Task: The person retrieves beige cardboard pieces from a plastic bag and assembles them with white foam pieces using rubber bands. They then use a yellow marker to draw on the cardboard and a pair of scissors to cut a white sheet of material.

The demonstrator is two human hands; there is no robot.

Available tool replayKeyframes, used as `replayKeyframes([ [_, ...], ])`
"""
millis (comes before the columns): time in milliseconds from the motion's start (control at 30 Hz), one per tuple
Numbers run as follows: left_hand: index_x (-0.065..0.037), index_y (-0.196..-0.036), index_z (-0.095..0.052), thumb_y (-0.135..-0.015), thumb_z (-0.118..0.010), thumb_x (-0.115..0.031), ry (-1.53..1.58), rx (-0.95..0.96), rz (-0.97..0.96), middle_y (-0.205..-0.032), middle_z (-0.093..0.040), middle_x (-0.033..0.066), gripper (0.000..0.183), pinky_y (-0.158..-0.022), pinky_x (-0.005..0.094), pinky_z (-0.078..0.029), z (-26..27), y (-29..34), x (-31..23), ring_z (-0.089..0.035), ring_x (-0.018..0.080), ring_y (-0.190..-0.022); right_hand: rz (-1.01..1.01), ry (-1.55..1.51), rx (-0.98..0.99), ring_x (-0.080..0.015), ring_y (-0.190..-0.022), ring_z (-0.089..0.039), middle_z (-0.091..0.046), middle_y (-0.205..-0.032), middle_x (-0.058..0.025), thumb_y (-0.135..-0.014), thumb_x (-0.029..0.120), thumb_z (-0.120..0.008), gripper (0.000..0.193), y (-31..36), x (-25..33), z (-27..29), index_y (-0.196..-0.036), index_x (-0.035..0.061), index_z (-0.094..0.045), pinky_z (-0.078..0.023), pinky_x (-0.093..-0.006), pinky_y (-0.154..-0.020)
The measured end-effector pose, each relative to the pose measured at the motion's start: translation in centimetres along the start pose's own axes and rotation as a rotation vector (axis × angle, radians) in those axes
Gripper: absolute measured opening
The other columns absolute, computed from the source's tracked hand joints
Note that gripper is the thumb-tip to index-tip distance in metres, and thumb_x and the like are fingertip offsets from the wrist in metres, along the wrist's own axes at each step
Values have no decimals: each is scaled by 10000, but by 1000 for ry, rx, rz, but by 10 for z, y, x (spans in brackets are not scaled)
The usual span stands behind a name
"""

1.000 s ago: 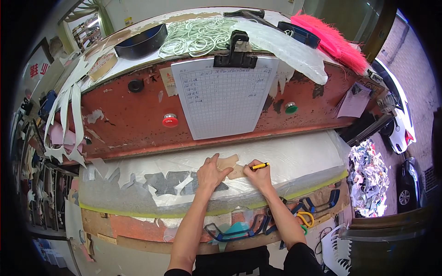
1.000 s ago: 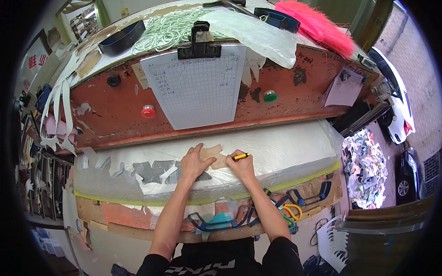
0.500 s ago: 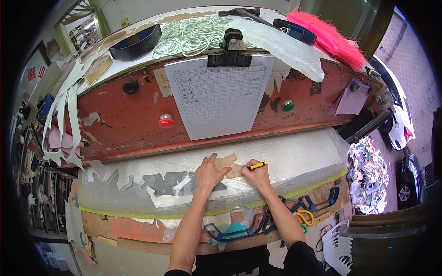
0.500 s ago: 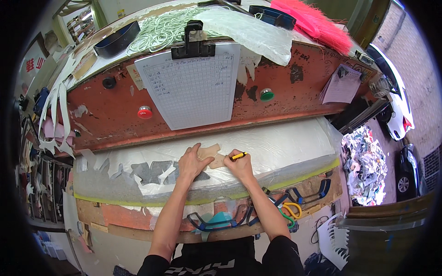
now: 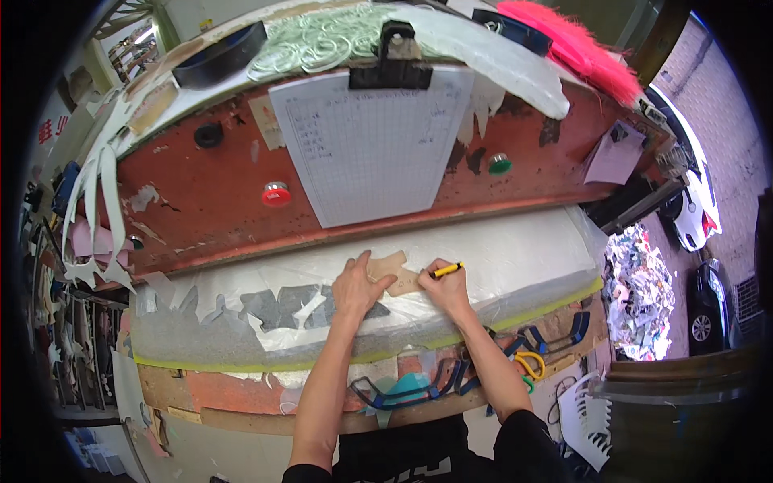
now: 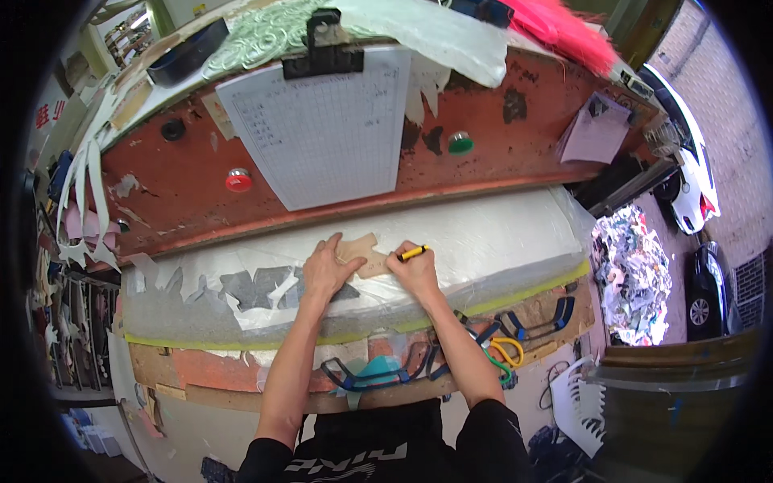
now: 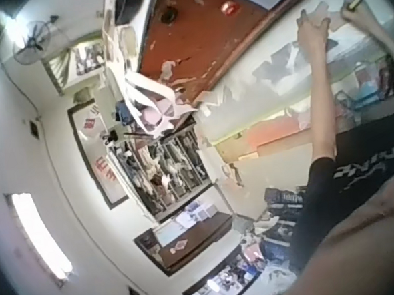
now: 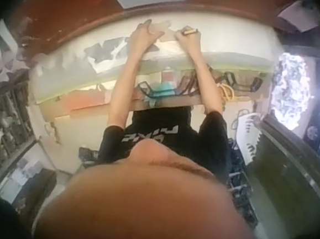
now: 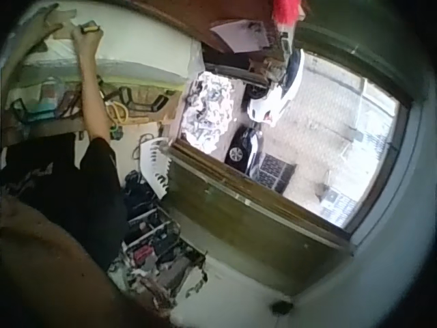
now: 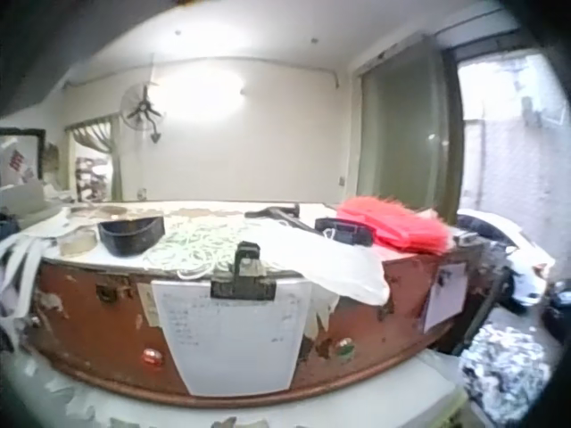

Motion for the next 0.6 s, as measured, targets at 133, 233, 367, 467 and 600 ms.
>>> replayKeyframes([
  [133, -65, -1322, -584, -685, -791, -545, -5, 2, 5, -1106, -658, 222, 824, -805, 462, -550, 1, -1, -2, -675, 389, -958, 21, 4, 8, -80, -530, -495, -575, -560, -53, -779, 159, -693, 207, -3, 1, 1, -716, -31, -642, -415, -280, -500],
  [233, -65, -1320, -586, -685, -792, -546, -5, 2, -2, -1111, -659, 222, 822, -805, 461, -551, -1, 0, 0, -677, 389, -956, 7, -22, -28, -73, -537, -494, -582, -564, -49, -778, 158, -692, 202, -2, -3, 1, -725, -33, -649, -412, -276, -497],
  [367, -66, -1323, -584, -685, -794, -546, -16, 8, 2, -1110, -659, 219, 825, -802, 458, -552, 0, -2, -2, -677, 384, -960, -10, -36, -16, -65, -541, -492, -584, -570, -31, -773, 148, -695, 188, -3, -1, 1, -714, -25, -650, -402, -264, -498],
  [467, -68, -1326, -581, -684, -794, -549, -17, 10, 4, -1101, -661, 213, 830, -797, 455, -553, 0, -2, -1, -678, 378, -958, -23, 3, 4, -55, -548, -497, -593, -581, -10, -768, 125, -693, 165, -3, -4, -1, -691, -13, -647, -401, -241, -511],
  [600, -70, -1347, -563, -683, -791, -560, -21, 16, 2, -1094, -657, 211, 856, -780, 458, -558, -1, -2, -1, -683, 379, -934, -17, -9, 19, -52, -552, -497, -596, -585, -8, -765, 125, -695, 164, -2, -4, -1, -693, -14, -648, -402, -242, -511],
])
Point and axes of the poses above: each hand's wrist, its own y-axis away from the middle knuckle, its own z-axis out of the back of the hand, x = y × z, the point moved 4 cm from there along -y, towards the middle knuckle
